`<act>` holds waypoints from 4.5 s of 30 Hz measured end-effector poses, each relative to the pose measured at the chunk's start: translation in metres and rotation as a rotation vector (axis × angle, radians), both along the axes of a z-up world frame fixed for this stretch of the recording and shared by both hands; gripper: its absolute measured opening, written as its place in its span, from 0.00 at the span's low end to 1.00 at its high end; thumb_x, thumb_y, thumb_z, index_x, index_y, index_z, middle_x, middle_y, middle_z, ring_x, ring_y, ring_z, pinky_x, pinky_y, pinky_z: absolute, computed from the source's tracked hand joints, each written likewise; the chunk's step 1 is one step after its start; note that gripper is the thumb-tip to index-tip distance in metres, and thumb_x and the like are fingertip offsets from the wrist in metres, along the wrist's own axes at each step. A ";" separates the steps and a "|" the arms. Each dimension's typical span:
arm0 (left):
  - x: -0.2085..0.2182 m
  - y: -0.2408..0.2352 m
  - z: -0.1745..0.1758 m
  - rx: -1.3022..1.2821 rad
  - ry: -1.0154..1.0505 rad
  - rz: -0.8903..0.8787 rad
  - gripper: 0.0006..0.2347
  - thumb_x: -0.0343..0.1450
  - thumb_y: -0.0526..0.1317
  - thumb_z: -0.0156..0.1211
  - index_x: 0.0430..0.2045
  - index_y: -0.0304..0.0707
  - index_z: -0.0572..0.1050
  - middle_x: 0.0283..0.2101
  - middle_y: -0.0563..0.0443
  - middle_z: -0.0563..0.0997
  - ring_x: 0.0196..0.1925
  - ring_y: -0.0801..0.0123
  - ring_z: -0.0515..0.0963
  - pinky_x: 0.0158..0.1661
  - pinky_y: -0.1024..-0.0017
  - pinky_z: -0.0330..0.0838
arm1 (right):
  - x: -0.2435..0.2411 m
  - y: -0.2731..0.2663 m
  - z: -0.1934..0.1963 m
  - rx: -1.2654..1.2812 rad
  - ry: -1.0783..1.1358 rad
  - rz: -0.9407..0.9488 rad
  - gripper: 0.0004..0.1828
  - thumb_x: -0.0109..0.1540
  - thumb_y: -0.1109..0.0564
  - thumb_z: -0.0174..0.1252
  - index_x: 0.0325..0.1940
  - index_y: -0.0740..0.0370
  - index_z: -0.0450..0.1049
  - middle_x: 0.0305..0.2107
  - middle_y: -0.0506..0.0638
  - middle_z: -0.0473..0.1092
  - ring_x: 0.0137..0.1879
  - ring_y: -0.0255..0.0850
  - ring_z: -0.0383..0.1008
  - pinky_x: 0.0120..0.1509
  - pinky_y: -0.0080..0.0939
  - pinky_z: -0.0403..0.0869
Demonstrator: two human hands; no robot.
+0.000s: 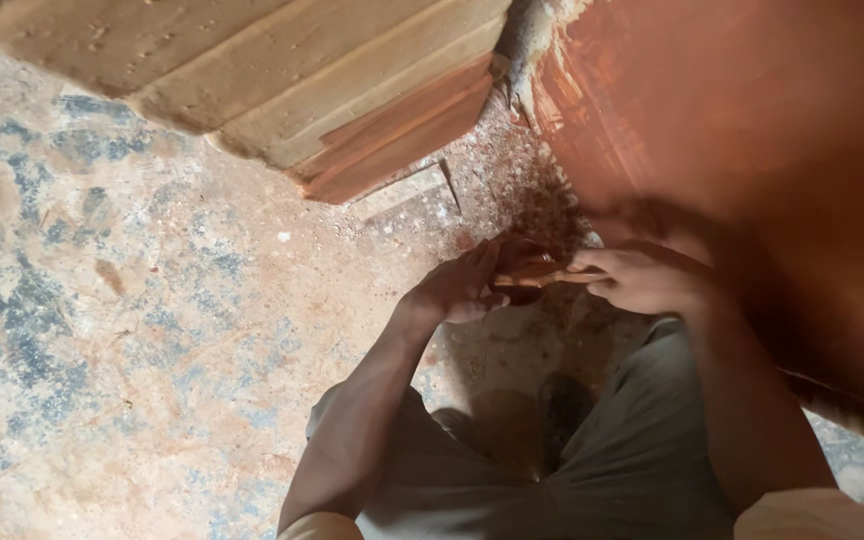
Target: The person paints a wooden structure with reddish-brown paint using a brush. They repeatedly dip the brush into a small container and apply paint to the grooves and flat surfaces of the wood.
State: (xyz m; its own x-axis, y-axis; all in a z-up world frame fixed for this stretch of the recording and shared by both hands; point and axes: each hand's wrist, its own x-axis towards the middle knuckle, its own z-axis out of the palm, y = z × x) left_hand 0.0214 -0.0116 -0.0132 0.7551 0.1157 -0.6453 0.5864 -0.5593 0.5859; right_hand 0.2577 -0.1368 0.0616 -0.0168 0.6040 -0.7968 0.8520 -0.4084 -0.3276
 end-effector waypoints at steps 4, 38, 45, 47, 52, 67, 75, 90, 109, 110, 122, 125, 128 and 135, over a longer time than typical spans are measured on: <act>-0.006 -0.001 -0.008 -0.027 0.068 -0.008 0.45 0.71 0.57 0.59 0.73 0.45 0.30 0.78 0.39 0.36 0.79 0.53 0.43 0.72 0.58 0.46 | -0.031 0.011 -0.040 -0.131 -0.181 0.100 0.18 0.64 0.57 0.51 0.59 0.49 0.70 0.37 0.56 0.76 0.42 0.49 0.78 0.44 0.53 0.74; -0.020 0.020 -0.043 -0.011 0.073 0.057 0.42 0.72 0.58 0.56 0.73 0.37 0.37 0.78 0.42 0.38 0.79 0.59 0.39 0.73 0.64 0.41 | 0.097 0.007 -0.053 -0.069 0.343 0.019 0.26 0.62 0.52 0.54 0.66 0.51 0.71 0.38 0.45 0.78 0.45 0.34 0.77 0.53 0.35 0.78; -0.015 0.019 -0.041 -0.023 0.101 0.052 0.42 0.72 0.58 0.56 0.73 0.39 0.36 0.78 0.44 0.37 0.79 0.59 0.40 0.73 0.64 0.43 | 0.072 0.010 -0.053 -0.171 0.100 -0.137 0.20 0.63 0.52 0.59 0.60 0.52 0.78 0.43 0.51 0.75 0.47 0.41 0.74 0.54 0.45 0.72; -0.013 0.020 -0.041 -0.017 0.111 0.050 0.42 0.72 0.58 0.56 0.73 0.40 0.36 0.78 0.45 0.37 0.79 0.59 0.40 0.73 0.63 0.42 | 0.066 0.017 -0.045 -0.122 0.063 -0.119 0.20 0.65 0.47 0.58 0.60 0.48 0.78 0.42 0.51 0.76 0.48 0.37 0.72 0.56 0.44 0.69; -0.011 0.020 -0.046 -0.019 0.121 0.051 0.43 0.72 0.58 0.56 0.74 0.40 0.36 0.78 0.44 0.38 0.79 0.59 0.40 0.73 0.63 0.42 | 0.061 0.028 -0.031 -0.176 0.003 -0.001 0.21 0.64 0.49 0.57 0.62 0.45 0.75 0.38 0.45 0.77 0.41 0.35 0.76 0.50 0.42 0.72; -0.002 0.023 -0.058 0.018 0.109 0.046 0.43 0.71 0.62 0.54 0.74 0.41 0.36 0.78 0.42 0.38 0.79 0.57 0.41 0.73 0.61 0.43 | 0.060 0.018 -0.035 -0.081 0.011 0.049 0.21 0.64 0.48 0.57 0.62 0.47 0.75 0.46 0.46 0.76 0.48 0.38 0.78 0.55 0.42 0.75; 0.005 0.027 -0.061 0.019 0.081 0.082 0.44 0.71 0.61 0.56 0.74 0.39 0.38 0.78 0.41 0.40 0.79 0.56 0.42 0.72 0.61 0.45 | 0.062 0.013 -0.029 0.019 0.097 -0.009 0.20 0.60 0.52 0.61 0.57 0.52 0.76 0.42 0.46 0.78 0.48 0.39 0.78 0.55 0.42 0.73; -0.046 0.046 0.042 0.302 -0.608 0.778 0.24 0.75 0.47 0.58 0.65 0.36 0.66 0.65 0.37 0.72 0.68 0.49 0.71 0.65 0.62 0.65 | 0.035 0.018 0.022 0.110 -0.030 0.155 0.16 0.64 0.49 0.59 0.55 0.50 0.79 0.36 0.49 0.79 0.43 0.41 0.80 0.50 0.41 0.76; -0.121 0.111 0.211 0.677 -1.272 1.224 0.25 0.82 0.49 0.38 0.74 0.34 0.52 0.77 0.35 0.55 0.79 0.46 0.56 0.74 0.52 0.54 | -0.067 0.062 0.040 0.730 1.284 -0.950 0.22 0.69 0.59 0.50 0.69 0.56 0.67 0.25 0.39 0.59 0.25 0.23 0.54 0.24 0.23 0.54; -0.116 0.115 0.217 0.690 -1.300 1.194 0.26 0.83 0.49 0.37 0.74 0.34 0.51 0.78 0.34 0.54 0.80 0.45 0.54 0.74 0.52 0.52 | -0.053 0.055 0.041 0.768 1.205 -1.033 0.20 0.69 0.59 0.49 0.67 0.56 0.66 0.25 0.39 0.59 0.24 0.24 0.53 0.23 0.24 0.54; -0.063 0.157 0.212 1.086 -1.507 1.202 0.30 0.81 0.59 0.35 0.63 0.27 0.66 0.63 0.29 0.74 0.66 0.38 0.75 0.63 0.56 0.70 | -0.174 0.090 -0.054 1.208 0.161 -0.621 0.25 0.64 0.63 0.49 0.66 0.58 0.63 0.41 0.61 0.68 0.35 0.38 0.65 0.21 0.24 0.63; -0.066 0.157 0.196 1.066 -1.515 1.210 0.30 0.82 0.59 0.34 0.62 0.27 0.67 0.61 0.29 0.75 0.64 0.38 0.76 0.62 0.56 0.71 | -0.228 0.066 -0.078 1.084 0.678 -0.654 0.14 0.72 0.60 0.49 0.63 0.57 0.65 0.47 0.54 0.72 0.42 0.38 0.73 0.35 0.30 0.72; -0.063 0.163 0.196 1.050 -1.500 1.235 0.31 0.81 0.60 0.34 0.61 0.26 0.68 0.59 0.29 0.75 0.61 0.40 0.78 0.59 0.57 0.72 | -0.223 0.069 -0.077 1.150 0.830 -0.440 0.17 0.72 0.58 0.50 0.66 0.59 0.67 0.52 0.52 0.75 0.48 0.34 0.76 0.45 0.29 0.76; -0.071 0.160 0.191 0.966 -1.510 1.180 0.33 0.81 0.62 0.34 0.64 0.26 0.65 0.63 0.29 0.72 0.67 0.42 0.74 0.65 0.55 0.68 | -0.098 0.067 -0.051 0.766 1.242 -1.108 0.17 0.71 0.54 0.52 0.64 0.53 0.66 0.29 0.41 0.63 0.23 0.25 0.55 0.20 0.24 0.58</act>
